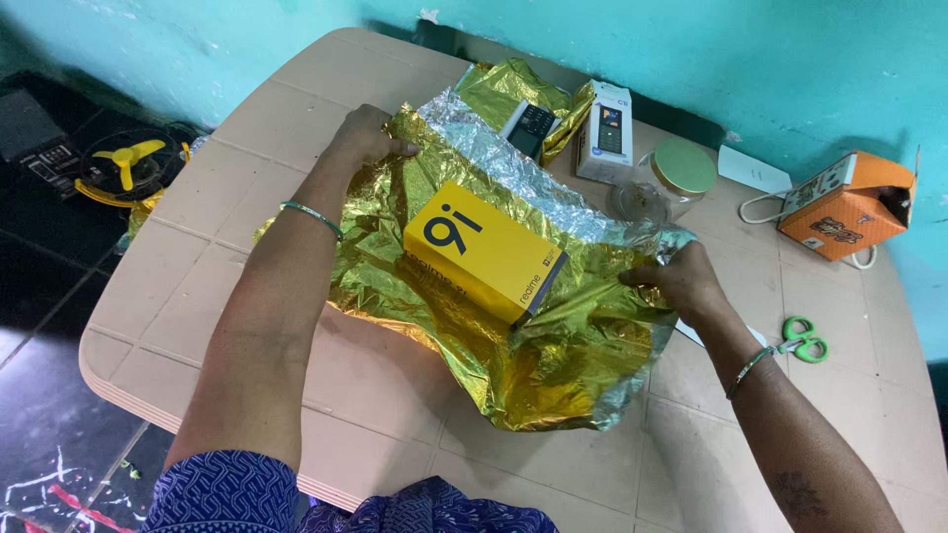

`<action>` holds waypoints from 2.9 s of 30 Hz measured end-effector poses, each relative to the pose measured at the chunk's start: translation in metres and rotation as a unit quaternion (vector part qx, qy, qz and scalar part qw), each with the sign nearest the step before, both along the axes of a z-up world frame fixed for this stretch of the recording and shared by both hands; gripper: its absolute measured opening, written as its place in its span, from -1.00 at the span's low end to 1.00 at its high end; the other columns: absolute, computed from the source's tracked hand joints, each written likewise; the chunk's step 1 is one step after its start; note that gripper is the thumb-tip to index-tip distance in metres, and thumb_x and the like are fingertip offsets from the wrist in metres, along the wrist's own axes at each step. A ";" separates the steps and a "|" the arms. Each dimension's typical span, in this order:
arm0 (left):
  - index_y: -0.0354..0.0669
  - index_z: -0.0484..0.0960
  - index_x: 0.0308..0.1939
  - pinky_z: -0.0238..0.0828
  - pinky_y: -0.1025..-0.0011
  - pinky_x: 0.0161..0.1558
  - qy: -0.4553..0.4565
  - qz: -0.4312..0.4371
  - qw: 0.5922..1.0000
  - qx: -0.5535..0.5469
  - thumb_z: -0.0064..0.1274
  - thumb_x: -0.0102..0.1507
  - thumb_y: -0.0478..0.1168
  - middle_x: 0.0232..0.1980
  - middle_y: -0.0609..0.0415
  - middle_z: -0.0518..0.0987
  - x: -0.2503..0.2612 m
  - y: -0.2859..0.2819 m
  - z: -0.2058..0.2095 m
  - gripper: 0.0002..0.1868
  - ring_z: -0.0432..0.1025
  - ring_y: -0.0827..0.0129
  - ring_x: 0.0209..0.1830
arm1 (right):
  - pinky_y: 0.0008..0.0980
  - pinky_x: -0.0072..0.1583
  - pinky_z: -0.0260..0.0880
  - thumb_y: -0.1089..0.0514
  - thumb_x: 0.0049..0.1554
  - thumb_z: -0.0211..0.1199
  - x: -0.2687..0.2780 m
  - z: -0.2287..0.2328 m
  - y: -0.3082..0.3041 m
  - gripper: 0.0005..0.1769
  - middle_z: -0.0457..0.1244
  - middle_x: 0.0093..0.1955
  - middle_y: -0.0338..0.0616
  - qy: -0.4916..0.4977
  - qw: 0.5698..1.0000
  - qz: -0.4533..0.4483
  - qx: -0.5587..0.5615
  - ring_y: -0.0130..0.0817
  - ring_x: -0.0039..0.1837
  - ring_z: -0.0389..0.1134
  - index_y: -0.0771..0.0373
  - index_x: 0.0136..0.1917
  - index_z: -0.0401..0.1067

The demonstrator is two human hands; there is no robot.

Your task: The person wraps a yellow rectangular box with gold foil on a tiled table. They fold the foil around the box, smooth the edges, and adjust the wrap to cover the box fully. The process is repeated several times, with the person repositioning the box and smoothing the foil.

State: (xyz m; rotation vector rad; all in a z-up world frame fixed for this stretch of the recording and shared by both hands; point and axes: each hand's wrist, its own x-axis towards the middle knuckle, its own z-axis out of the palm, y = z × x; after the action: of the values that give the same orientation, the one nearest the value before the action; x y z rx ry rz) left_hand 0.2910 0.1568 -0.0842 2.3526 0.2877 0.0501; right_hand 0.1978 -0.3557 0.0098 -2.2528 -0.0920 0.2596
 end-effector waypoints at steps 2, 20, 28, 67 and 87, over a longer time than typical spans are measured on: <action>-0.42 0.39 0.37 0.31 0.20 0.32 -0.076 -0.027 0.997 0.013 0.51 -0.01 0.07 0.36 -0.28 0.45 -0.001 0.001 -0.001 0.03 0.36 0.00 0.38 | -0.29 -0.04 0.53 0.42 -0.15 0.50 0.009 0.001 -0.001 -0.56 0.42 -0.04 0.00 -0.040 0.997 0.031 0.053 -0.26 -0.09 0.46 0.46 0.02 0.48; -0.24 0.38 0.26 0.06 -0.06 0.26 -0.110 0.159 0.969 0.151 0.40 0.10 0.17 0.16 -0.13 0.50 -0.044 -0.017 0.061 -0.14 0.32 0.05 0.25 | -0.08 0.06 0.46 0.15 0.08 0.57 0.041 0.029 0.021 -0.25 0.33 0.09 0.28 -0.185 0.975 -0.002 -0.126 -0.04 0.09 0.44 0.52 0.28 0.15; -0.31 0.43 0.33 0.11 -0.01 0.38 -0.340 -0.156 0.911 0.172 0.22 0.42 0.09 0.25 -0.22 0.40 -0.192 -0.126 0.104 -0.37 0.25 0.00 0.35 | -0.15 0.38 0.48 0.23 0.28 0.39 -0.056 0.047 -0.020 -0.52 0.24 0.45 0.16 -0.403 0.915 0.029 0.014 -0.08 0.49 0.32 0.42 0.35 0.26; -0.12 0.71 -0.04 -0.10 0.06 0.32 -0.211 0.202 0.956 0.029 0.26 0.31 0.01 0.17 0.21 0.53 -0.274 0.039 -0.038 -0.69 0.22 0.21 0.25 | -0.34 0.04 0.42 0.40 0.05 0.48 -0.187 -0.030 -0.031 -0.79 0.40 0.03 -0.25 -0.514 0.822 0.196 -0.147 -0.24 0.10 0.40 0.20 -0.11 0.51; -0.30 0.68 -0.02 0.32 0.29 0.24 -0.226 0.139 0.963 0.036 0.32 0.34 -0.13 0.15 0.04 0.51 -0.303 0.049 -0.026 -0.70 0.32 0.20 0.21 | -0.31 0.04 0.47 0.40 -0.11 0.45 -0.184 -0.035 -0.033 -0.76 0.39 -0.08 -0.23 -0.441 0.850 0.245 -0.150 -0.25 0.09 0.42 0.21 -0.23 0.44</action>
State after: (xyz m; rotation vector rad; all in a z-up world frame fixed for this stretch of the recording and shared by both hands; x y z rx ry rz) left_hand -0.0115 0.2056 -0.1106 2.2758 0.3885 0.7333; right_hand 0.0141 -0.3887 -0.0248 -2.4407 -1.1928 -0.5627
